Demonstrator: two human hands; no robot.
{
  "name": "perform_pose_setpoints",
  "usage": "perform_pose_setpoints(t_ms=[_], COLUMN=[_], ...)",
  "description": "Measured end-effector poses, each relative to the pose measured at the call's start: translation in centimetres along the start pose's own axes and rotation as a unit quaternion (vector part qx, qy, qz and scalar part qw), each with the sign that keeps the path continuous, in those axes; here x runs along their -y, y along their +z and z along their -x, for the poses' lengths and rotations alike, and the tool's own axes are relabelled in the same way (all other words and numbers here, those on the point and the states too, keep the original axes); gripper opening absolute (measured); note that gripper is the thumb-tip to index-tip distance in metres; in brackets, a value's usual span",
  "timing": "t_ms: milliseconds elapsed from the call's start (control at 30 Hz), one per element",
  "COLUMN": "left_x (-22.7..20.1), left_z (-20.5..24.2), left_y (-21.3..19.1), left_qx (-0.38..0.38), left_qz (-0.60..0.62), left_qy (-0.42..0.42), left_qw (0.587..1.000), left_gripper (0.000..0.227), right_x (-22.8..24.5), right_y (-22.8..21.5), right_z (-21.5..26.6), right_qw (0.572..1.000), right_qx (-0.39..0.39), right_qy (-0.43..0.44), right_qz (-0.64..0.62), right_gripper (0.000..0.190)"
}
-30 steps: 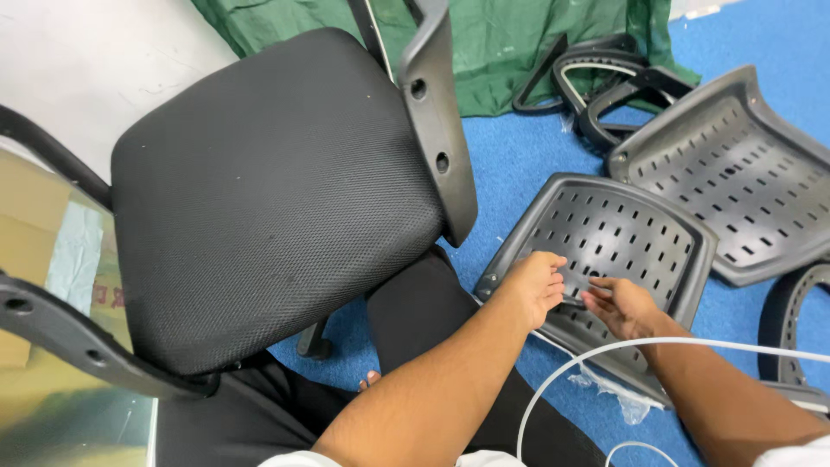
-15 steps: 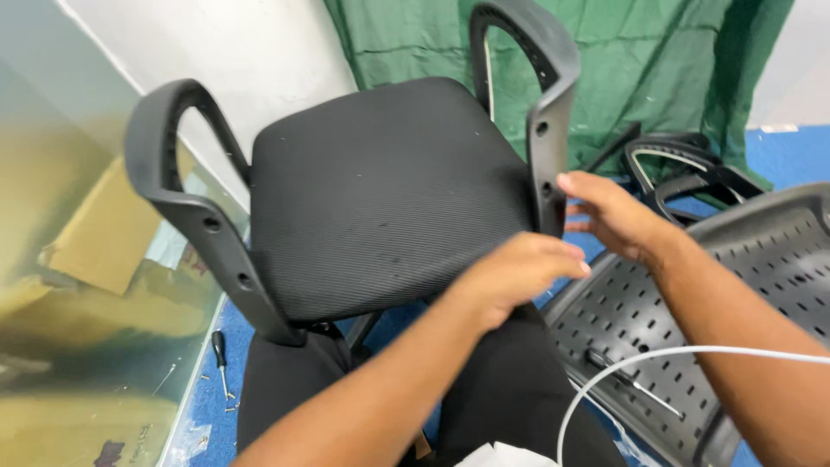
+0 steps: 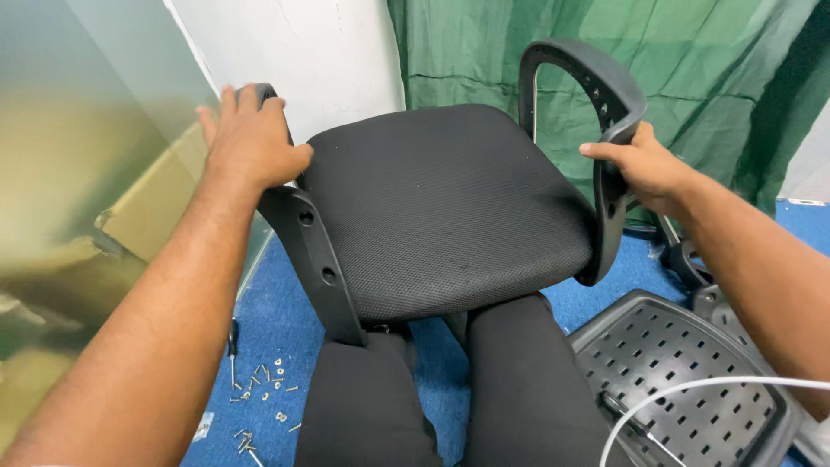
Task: The person uses a screwdriver to attach the backrest to the seat of an office chair. They tighten multiple screws on both sides of the chair frame, then flip the chair to attach the base and gas lift mechanism.
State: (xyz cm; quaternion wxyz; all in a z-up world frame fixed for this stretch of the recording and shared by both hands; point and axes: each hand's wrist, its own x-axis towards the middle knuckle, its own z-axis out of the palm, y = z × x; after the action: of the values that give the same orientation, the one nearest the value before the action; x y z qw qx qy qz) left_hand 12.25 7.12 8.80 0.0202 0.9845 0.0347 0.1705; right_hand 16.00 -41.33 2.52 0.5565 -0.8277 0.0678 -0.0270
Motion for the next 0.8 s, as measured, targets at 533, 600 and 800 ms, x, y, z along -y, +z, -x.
perform_pose_setpoints(t_ms=[533, 600, 800], left_x=[9.9, 10.2, 10.3], left_z=[-16.4, -19.6, -22.3], left_y=[7.4, 7.8, 9.4], left_qx=[0.116, 0.134, 0.17], left_qz=[0.059, 0.083, 0.271], left_qy=[-0.115, -0.112, -0.192], left_qw=[0.985, 0.981, 0.928], left_gripper=[0.084, 0.064, 0.021], right_x=[5.6, 6.6, 6.2], right_y=[-3.2, -3.2, -0.7], right_z=[-12.6, -15.5, -19.0], right_qw=[0.991, 0.988, 0.962], right_qx=[0.095, 0.077, -0.015], right_qy=[0.094, 0.122, 0.099], right_qz=[-0.025, 0.049, 0.254], right_gripper=[0.062, 0.064, 0.035])
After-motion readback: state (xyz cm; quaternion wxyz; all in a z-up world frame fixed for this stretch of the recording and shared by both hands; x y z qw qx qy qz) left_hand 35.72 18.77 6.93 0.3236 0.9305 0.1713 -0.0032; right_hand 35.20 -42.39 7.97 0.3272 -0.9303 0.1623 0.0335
